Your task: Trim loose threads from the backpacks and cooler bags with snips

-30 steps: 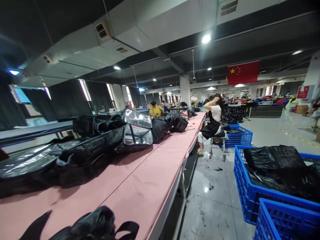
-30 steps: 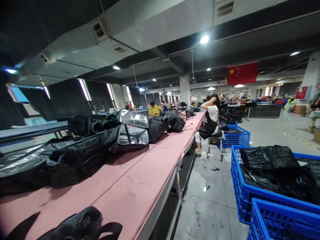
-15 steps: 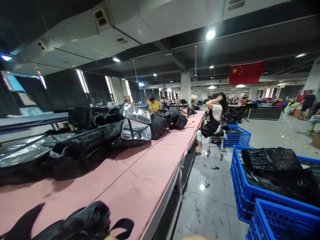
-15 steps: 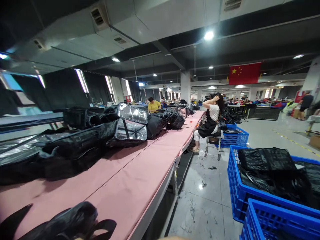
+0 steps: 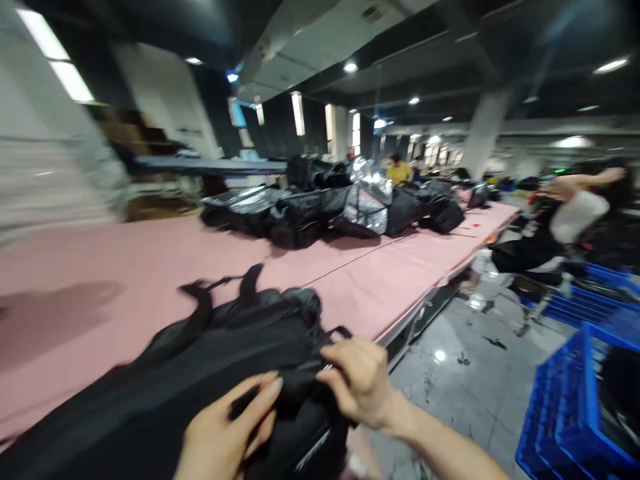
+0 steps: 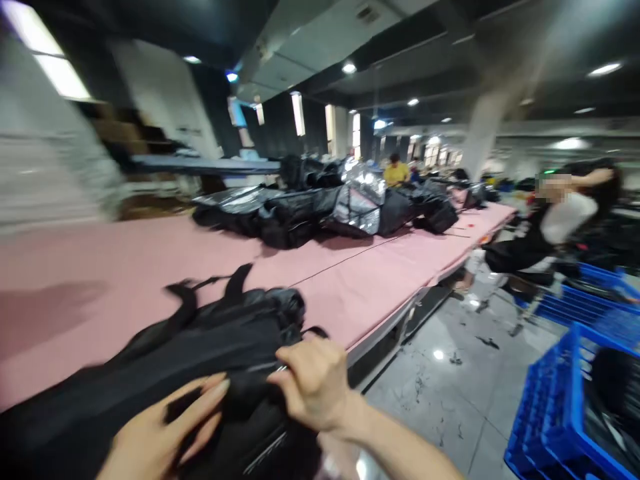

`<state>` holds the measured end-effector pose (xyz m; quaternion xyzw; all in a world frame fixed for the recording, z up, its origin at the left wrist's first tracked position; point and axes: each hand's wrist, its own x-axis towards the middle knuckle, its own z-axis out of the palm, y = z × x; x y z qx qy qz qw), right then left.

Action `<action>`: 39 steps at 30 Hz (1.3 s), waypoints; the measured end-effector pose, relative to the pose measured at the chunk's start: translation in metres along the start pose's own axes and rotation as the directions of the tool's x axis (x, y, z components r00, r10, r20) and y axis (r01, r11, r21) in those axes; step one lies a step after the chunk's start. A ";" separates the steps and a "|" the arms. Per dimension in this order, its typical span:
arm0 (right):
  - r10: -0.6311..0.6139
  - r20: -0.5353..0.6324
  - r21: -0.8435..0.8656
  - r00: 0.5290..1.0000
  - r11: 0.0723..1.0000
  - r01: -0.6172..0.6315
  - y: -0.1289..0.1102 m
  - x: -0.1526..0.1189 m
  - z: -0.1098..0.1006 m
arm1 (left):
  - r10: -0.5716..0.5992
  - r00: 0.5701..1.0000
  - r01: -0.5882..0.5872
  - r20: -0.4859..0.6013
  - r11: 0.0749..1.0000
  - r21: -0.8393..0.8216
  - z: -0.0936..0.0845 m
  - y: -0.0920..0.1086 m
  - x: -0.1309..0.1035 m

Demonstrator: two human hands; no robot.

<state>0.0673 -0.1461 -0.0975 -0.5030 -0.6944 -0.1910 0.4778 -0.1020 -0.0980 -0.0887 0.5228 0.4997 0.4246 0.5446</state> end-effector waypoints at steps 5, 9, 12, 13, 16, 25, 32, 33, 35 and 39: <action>0.137 0.063 0.136 0.989 0.980 -0.144 0.010 0.002 0.000 | -0.081 0.985 0.113 0.153 0.970 -0.214 0.002 0.005 0.005; 0.090 0.043 0.106 0.995 0.990 -0.094 0.018 0.002 -0.001 | -0.100 0.983 0.143 0.157 0.944 -0.296 0.003 0.010 0.008; -0.005 0.064 0.068 0.998 0.998 0.001 0.017 0.002 -0.002 | -0.074 0.981 0.128 0.179 0.941 -0.313 0.003 0.011 0.006; -0.021 0.071 0.058 0.997 0.998 0.017 0.016 0.003 -0.001 | -0.070 0.981 0.126 0.182 0.940 -0.316 0.003 0.011 0.005; -0.034 0.089 0.032 0.995 0.999 0.031 0.013 0.004 0.000 | -0.071 0.982 0.126 0.176 0.937 -0.326 0.003 0.011 0.005; -0.009 0.088 0.062 0.996 0.998 0.003 0.011 0.004 0.000 | -0.045 0.984 0.100 0.171 0.940 -0.328 0.003 0.010 0.005; -0.078 0.088 0.066 0.993 0.995 0.072 0.003 0.010 0.004 | -0.041 0.983 0.094 0.179 0.948 -0.303 0.007 0.013 0.002; -0.067 0.090 0.072 0.994 0.996 0.061 0.003 0.010 0.003 | -0.040 0.983 0.095 0.181 0.948 -0.304 0.007 0.014 0.002; -0.019 0.086 0.086 0.996 0.996 0.011 0.004 0.010 0.001 | -0.043 0.983 0.098 0.179 0.945 -0.311 0.007 0.014 0.002; 0.010 0.078 0.082 0.997 0.997 -0.016 0.007 0.008 -0.003 | -0.046 0.983 0.102 0.179 0.944 -0.315 0.006 0.012 0.004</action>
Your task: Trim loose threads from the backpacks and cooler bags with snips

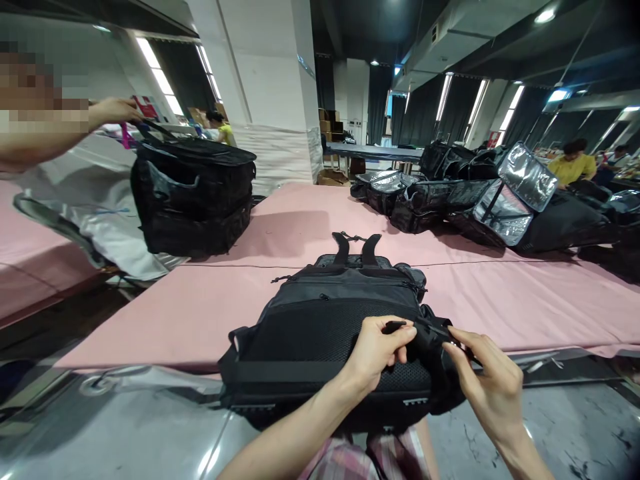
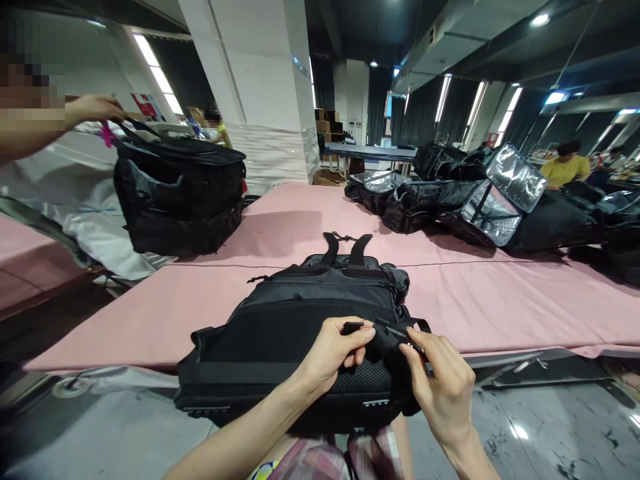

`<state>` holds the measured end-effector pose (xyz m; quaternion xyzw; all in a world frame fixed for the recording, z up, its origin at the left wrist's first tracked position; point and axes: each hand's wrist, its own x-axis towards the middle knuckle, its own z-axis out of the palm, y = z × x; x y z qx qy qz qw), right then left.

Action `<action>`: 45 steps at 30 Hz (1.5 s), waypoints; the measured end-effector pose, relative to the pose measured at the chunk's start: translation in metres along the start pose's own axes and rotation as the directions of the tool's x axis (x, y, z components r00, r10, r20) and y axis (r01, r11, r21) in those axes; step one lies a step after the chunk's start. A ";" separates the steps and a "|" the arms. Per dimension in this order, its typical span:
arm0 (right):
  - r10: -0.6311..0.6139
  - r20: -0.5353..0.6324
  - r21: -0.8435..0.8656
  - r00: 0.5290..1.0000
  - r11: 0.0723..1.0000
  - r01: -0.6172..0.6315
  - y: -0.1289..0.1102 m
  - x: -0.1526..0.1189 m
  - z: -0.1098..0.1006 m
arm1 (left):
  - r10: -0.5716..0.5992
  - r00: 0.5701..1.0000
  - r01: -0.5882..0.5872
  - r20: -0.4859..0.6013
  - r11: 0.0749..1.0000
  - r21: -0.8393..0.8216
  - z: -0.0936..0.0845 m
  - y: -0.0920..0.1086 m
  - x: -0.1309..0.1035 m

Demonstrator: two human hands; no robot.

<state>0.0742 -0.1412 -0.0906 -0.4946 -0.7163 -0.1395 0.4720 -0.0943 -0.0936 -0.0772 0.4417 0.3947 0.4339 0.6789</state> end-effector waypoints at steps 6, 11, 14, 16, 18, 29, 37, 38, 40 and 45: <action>0.274 0.058 0.136 0.960 0.950 -0.280 0.015 0.005 -0.001 | -0.047 0.996 0.046 0.070 0.999 0.020 -0.001 0.000 0.002; 0.211 0.300 0.274 0.930 0.915 -0.296 0.008 0.024 0.002 | -0.095 0.978 0.080 0.187 0.993 0.086 0.001 0.000 0.000; 0.118 0.427 0.320 0.897 0.908 -0.272 -0.006 0.038 0.009 | -0.037 0.963 -0.014 0.268 0.982 0.187 0.000 0.004 -0.007; 0.168 0.489 0.359 0.856 0.856 -0.373 -0.009 0.046 0.016 | 0.067 0.980 -0.109 0.189 0.968 0.225 -0.003 0.007 -0.013; 0.213 0.569 0.390 0.794 0.780 -0.489 -0.007 0.050 0.023 | 0.136 0.987 -0.154 0.088 0.954 0.257 -0.008 0.010 -0.016; 0.028 0.048 0.043 0.998 0.999 -0.030 -0.003 0.015 0.019 | 0.115 0.992 -0.111 -0.052 0.991 0.073 -0.014 0.004 -0.002; -0.185 -0.029 -0.099 0.982 0.978 0.181 -0.013 0.022 0.024 | 0.139 0.989 -0.130 -0.053 0.979 0.158 -0.006 0.007 -0.005; -0.191 -0.034 -0.103 0.981 0.977 0.187 -0.013 0.023 0.025 | 0.142 0.989 -0.132 -0.050 0.978 0.159 -0.006 0.007 -0.005; -0.192 -0.030 -0.086 0.981 0.978 0.189 -0.013 0.022 0.027 | 0.149 0.988 -0.141 -0.042 0.978 0.154 -0.006 0.007 -0.005; -0.148 -0.009 0.006 0.989 0.989 0.148 -0.011 0.020 0.026 | 0.149 0.988 -0.142 -0.036 0.979 0.147 -0.008 0.007 -0.004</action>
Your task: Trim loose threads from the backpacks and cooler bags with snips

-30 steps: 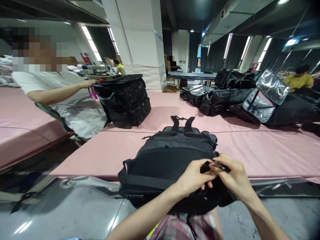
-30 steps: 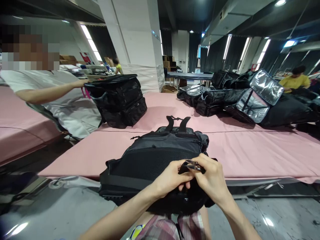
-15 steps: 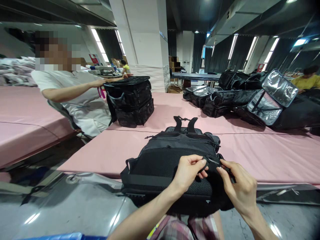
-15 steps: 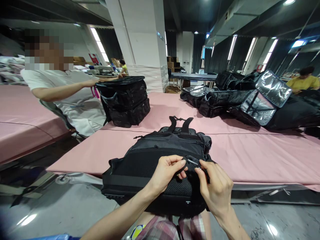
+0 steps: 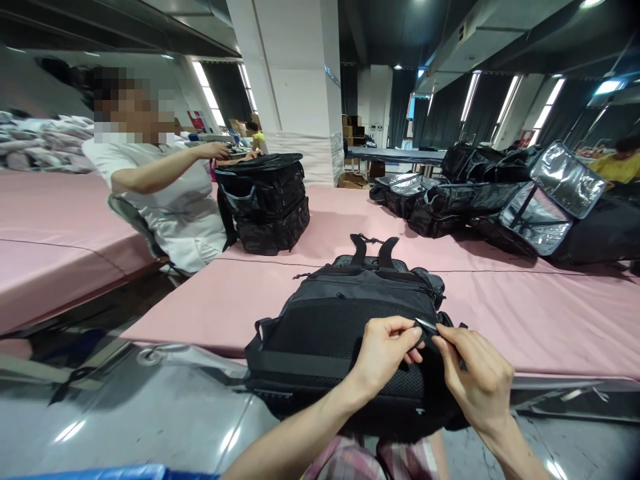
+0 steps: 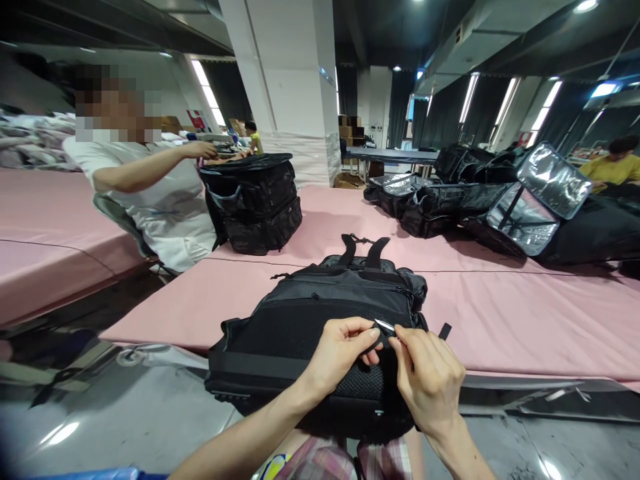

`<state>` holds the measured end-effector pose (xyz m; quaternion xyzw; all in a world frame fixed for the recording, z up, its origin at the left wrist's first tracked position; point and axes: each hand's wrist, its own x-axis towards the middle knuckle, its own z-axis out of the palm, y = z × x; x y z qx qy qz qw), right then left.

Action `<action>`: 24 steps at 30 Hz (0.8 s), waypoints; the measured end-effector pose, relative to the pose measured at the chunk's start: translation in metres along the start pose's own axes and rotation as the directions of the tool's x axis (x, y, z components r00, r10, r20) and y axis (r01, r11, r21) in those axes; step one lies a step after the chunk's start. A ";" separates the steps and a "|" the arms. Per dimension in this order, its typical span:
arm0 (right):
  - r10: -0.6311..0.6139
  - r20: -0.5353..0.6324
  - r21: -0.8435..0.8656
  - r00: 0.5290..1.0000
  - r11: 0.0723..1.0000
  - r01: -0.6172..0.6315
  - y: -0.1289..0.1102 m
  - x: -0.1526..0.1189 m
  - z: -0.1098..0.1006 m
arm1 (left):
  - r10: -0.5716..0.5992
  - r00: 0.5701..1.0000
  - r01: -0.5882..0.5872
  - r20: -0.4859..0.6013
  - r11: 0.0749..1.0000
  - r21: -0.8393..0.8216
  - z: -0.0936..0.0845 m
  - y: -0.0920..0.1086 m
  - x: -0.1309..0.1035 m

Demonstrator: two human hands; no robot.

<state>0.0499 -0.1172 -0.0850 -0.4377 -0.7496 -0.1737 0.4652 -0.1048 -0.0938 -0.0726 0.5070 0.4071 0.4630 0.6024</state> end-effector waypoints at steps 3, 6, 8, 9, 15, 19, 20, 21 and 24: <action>0.068 0.022 0.032 0.997 0.997 -0.069 0.004 -0.003 -0.003 | -0.009 1.000 0.009 -0.010 1.000 -0.014 -0.002 -0.002 0.001; 0.057 0.025 0.006 0.998 0.998 -0.057 0.004 -0.004 -0.005 | -0.003 1.000 0.003 -0.016 1.000 -0.015 -0.003 -0.003 0.002; 0.033 0.021 -0.004 0.999 0.999 -0.033 0.002 -0.003 -0.005 | 0.000 1.000 0.000 -0.021 1.000 -0.017 -0.002 -0.003 0.002; 0.022 0.019 -0.011 1.000 1.000 -0.022 0.000 -0.001 -0.004 | 0.001 1.000 -0.001 -0.020 1.000 -0.015 -0.002 -0.003 0.001; -0.046 0.024 -0.046 0.999 0.998 0.047 -0.004 0.003 -0.001 | 0.013 1.000 -0.013 0.016 1.000 -0.001 -0.002 0.001 -0.003; -0.017 0.024 0.025 1.000 1.000 0.017 0.002 0.002 -0.001 | 0.017 1.000 -0.017 -0.011 1.000 0.001 -0.008 0.001 -0.001; 0.005 0.026 0.042 1.000 0.999 -0.006 0.003 0.002 -0.001 | 0.021 1.000 -0.021 -0.023 1.000 0.006 -0.009 0.001 0.000; 0.025 0.028 0.051 0.999 0.998 -0.026 0.005 0.001 0.000 | 0.026 0.999 -0.026 -0.035 1.000 0.010 -0.011 0.000 0.000; 0.084 0.055 0.050 0.995 0.995 -0.087 0.006 0.001 0.002 | 0.046 0.998 -0.045 -0.043 0.999 0.021 -0.014 0.000 0.002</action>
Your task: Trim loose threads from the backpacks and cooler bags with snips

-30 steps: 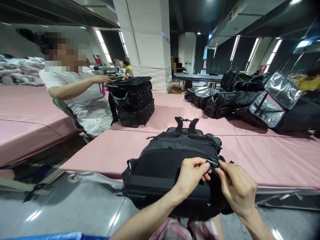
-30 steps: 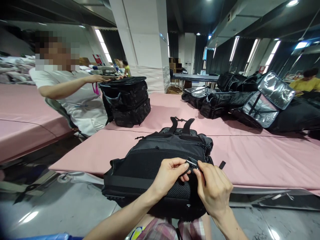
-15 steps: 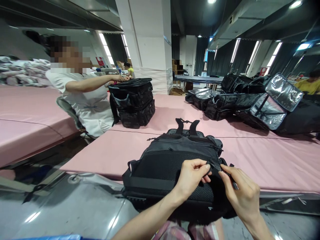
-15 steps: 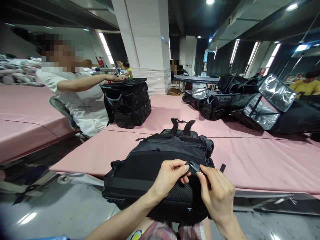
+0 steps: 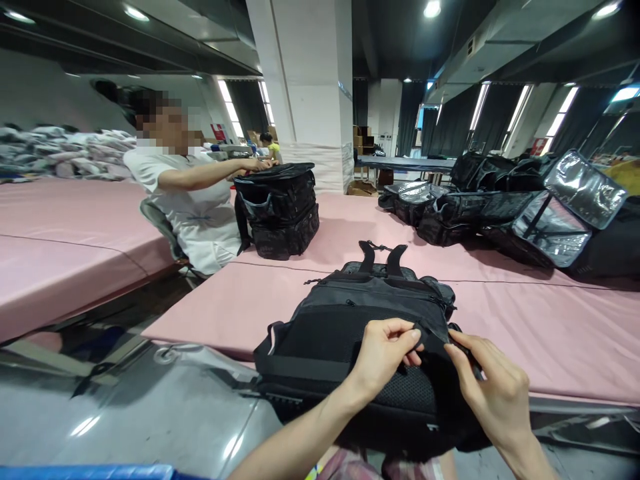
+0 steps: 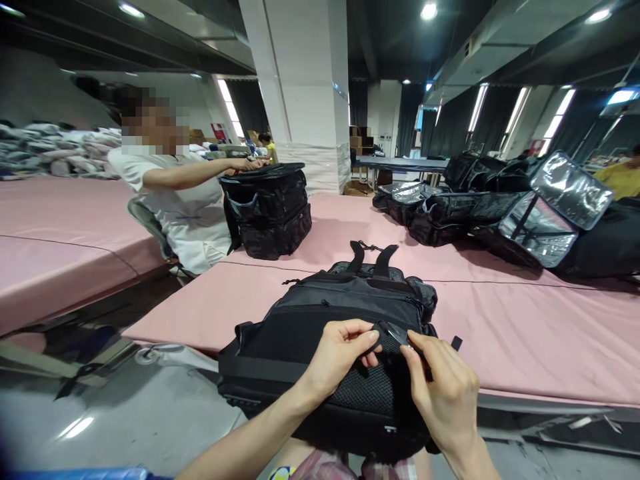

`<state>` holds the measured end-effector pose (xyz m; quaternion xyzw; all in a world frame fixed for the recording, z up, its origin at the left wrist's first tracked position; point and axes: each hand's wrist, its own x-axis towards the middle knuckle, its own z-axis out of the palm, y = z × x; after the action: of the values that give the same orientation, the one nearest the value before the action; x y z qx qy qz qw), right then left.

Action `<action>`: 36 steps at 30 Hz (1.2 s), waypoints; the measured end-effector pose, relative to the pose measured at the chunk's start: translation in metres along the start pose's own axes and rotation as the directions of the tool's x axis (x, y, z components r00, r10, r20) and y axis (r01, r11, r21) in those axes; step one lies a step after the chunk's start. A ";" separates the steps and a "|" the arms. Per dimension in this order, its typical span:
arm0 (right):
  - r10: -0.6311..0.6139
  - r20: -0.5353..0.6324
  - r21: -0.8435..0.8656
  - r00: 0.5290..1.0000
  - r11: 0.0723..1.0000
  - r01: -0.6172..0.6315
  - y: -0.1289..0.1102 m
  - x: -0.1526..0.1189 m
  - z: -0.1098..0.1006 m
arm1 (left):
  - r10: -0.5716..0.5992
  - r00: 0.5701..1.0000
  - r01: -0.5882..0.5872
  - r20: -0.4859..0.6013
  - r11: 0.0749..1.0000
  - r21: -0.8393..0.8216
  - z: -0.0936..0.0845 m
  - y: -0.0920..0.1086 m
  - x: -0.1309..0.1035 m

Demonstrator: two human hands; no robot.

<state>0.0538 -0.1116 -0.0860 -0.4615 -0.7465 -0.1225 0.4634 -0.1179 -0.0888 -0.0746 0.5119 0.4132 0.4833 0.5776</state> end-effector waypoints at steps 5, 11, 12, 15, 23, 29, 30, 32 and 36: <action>0.051 0.026 0.035 0.998 0.998 -0.052 -0.003 0.004 0.007 | -0.005 1.000 0.006 0.018 1.000 -0.013 -0.001 0.002 -0.001; -0.152 -0.045 -0.049 0.987 0.987 0.150 -0.011 0.014 0.011 | -0.001 1.000 0.001 0.005 0.999 -0.043 -0.004 0.003 -0.003; -0.178 -0.050 -0.062 0.983 0.983 0.174 -0.012 0.015 0.011 | 0.005 1.000 -0.005 0.001 0.999 -0.042 -0.005 0.003 -0.003; -0.169 -0.044 -0.018 0.985 0.986 0.169 -0.013 0.019 0.013 | 0.030 1.000 -0.030 -0.007 0.999 -0.034 -0.008 0.003 -0.003; 0.046 0.047 0.129 0.998 0.990 -0.052 0.000 0.017 0.020 | 0.039 0.997 -0.039 -0.063 0.999 0.003 -0.016 0.012 -0.001; 0.011 0.102 0.142 0.995 0.990 -0.025 -0.004 0.023 0.023 | 0.040 0.998 -0.036 -0.044 0.996 0.080 -0.019 0.013 -0.004; -0.029 0.086 0.133 0.996 0.991 0.017 -0.005 0.024 0.023 | 0.044 0.998 -0.040 -0.040 0.996 0.085 -0.020 0.013 -0.005; -0.107 0.045 0.093 0.993 0.990 0.102 -0.006 0.026 0.022 | 0.048 0.998 -0.045 -0.032 0.995 0.085 -0.021 0.013 -0.004; -0.176 0.025 0.045 0.984 0.984 0.175 -0.006 0.026 0.021 | 0.040 0.999 -0.036 -0.032 0.994 0.101 -0.021 0.016 -0.004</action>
<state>0.0331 -0.0876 -0.0748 -0.3857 -0.7932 -0.1404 0.4498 -0.1414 -0.0886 -0.0617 0.5396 0.4370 0.4816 0.5348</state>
